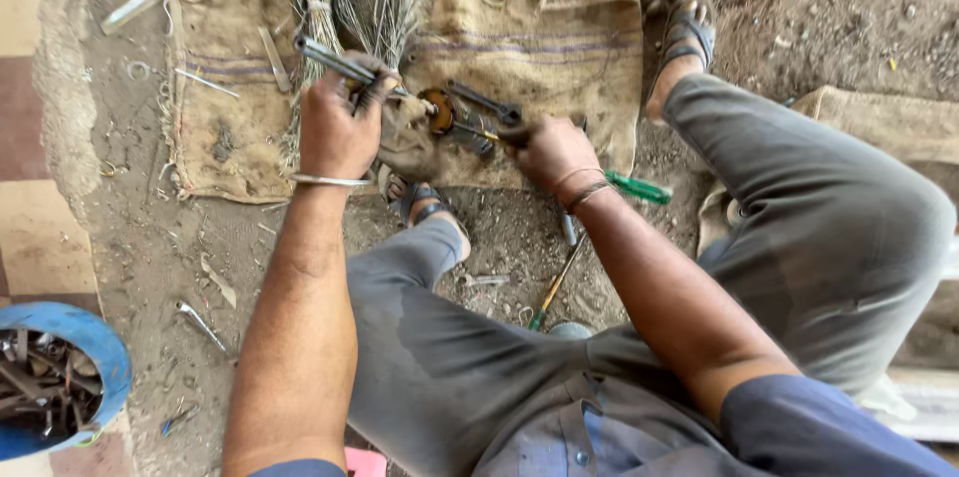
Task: The person sits on the ground and uses a screwdriver and pliers to disassemble a cylindrical mechanical part. They remove a small component, inspect several similar parts on a nearby sack, and then reassemble the original part.
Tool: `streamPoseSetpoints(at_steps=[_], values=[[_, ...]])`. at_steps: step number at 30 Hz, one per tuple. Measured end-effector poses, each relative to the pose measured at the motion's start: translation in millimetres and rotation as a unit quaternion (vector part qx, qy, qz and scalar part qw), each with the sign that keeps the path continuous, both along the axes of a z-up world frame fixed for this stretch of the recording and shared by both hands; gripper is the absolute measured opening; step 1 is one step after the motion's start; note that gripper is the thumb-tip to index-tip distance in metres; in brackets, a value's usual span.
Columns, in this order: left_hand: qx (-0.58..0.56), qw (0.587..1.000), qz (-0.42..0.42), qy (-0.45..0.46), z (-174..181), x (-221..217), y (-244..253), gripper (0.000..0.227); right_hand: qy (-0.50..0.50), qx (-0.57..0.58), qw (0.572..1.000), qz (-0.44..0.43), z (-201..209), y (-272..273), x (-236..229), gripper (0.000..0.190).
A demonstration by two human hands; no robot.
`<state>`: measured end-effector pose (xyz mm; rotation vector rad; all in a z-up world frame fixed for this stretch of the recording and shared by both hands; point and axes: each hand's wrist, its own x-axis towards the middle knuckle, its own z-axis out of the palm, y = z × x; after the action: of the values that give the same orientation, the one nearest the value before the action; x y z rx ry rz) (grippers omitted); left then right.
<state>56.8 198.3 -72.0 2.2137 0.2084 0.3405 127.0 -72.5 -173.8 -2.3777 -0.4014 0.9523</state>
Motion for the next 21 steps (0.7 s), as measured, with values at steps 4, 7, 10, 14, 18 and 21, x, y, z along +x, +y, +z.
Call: streamPoseSetpoints(at_steps=[4, 7, 10, 14, 18, 21], values=[[-0.041, 0.995, 0.062, 0.071, -2.7, 2.7, -1.3, 0.009, 0.014, 0.019, 0.997, -0.067, 0.4, 0.9, -30.6, 0.027], [-0.021, 0.996, 0.071, 0.051, 0.1, 2.8, -2.2, 0.007, -0.120, 0.064, 0.991, -0.005, 7.9, 3.0, -55.5, 0.035], [0.053, 0.994, 0.070, 0.063, -2.0, 12.2, 0.6, 0.009, -0.197, 0.043, 0.979, -0.013, 8.4, 14.3, -57.9, 0.042], [0.047, 0.997, 0.043, 0.035, -14.6, 0.3, -10.6, 0.011, -0.080, -0.053, 0.995, -0.001, 3.9, 1.7, -60.2, 0.033], [0.028, 0.995, 0.070, 0.065, -5.7, 14.6, -10.3, 0.010, -0.122, -0.014, 0.992, 0.008, 5.7, 0.3, -31.6, 0.035], [0.018, 0.998, 0.041, 0.048, -3.9, 13.1, -16.6, 0.009, -0.202, 0.033, 0.979, 0.028, 7.6, -2.0, -24.6, 0.036]])
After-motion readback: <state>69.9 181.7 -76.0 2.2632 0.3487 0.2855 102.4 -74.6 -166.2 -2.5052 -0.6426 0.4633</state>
